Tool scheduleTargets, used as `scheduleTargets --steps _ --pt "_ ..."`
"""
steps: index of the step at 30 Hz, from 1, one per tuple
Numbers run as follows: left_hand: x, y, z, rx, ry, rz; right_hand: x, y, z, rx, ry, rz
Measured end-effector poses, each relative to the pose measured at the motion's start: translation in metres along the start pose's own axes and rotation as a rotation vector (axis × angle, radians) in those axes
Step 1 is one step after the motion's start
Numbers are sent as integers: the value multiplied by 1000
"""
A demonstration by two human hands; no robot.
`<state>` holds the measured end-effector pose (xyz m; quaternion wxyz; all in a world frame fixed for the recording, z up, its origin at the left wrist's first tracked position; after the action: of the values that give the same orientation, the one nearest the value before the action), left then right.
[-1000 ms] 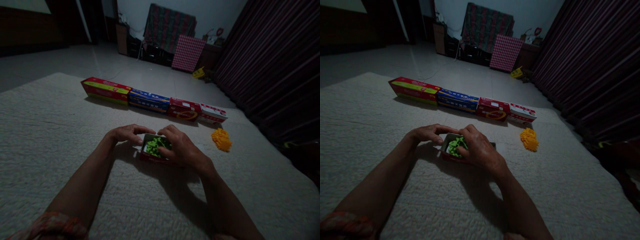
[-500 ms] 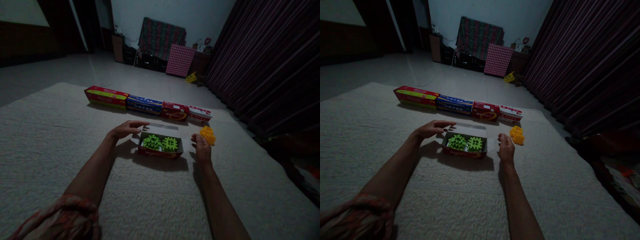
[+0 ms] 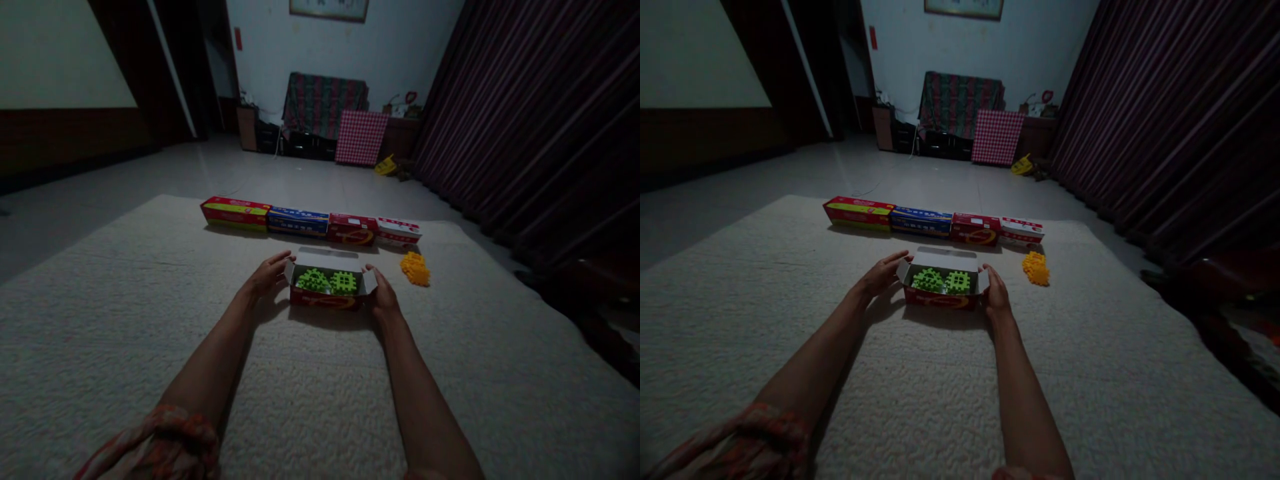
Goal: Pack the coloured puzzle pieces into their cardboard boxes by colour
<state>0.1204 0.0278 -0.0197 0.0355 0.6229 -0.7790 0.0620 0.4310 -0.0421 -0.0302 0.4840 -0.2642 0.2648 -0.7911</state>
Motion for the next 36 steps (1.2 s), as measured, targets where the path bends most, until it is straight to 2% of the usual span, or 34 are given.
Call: scheduleTargets --steps 4,7,12,15,20,26,31,36 --pt "4 -10 -3 9 -45 25 9 -8 3 131 72 122" --pt "3 -14 -2 -45 -83 41 14 -14 0 243 61 216" --pt "-1 -18 0 -52 -122 87 10 -12 -2 363 109 207" --pt "-2 -19 1 -37 -130 104 9 -10 -1 385 140 170" --pt "2 -25 -5 -4 -216 112 16 -29 1 323 158 332" --pt "6 -27 -9 36 -267 76 26 -34 10 326 202 326" --pt "4 -25 -6 -39 -279 46 41 -42 17 321 162 497" --pt "6 -26 -7 -22 -296 43 42 -43 29 398 298 499"
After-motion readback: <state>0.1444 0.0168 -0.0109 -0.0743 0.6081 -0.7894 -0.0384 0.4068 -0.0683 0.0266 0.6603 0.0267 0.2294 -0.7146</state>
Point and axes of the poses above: each hand's wrist, its own x-axis away from the middle knuckle, its own y-axis out of the back of the hand, z = x × y, the point moved 7 cm from there along -x, towards the middle knuckle, and after that the axes turned 14 degrees about -x, right-handed, at the moved point
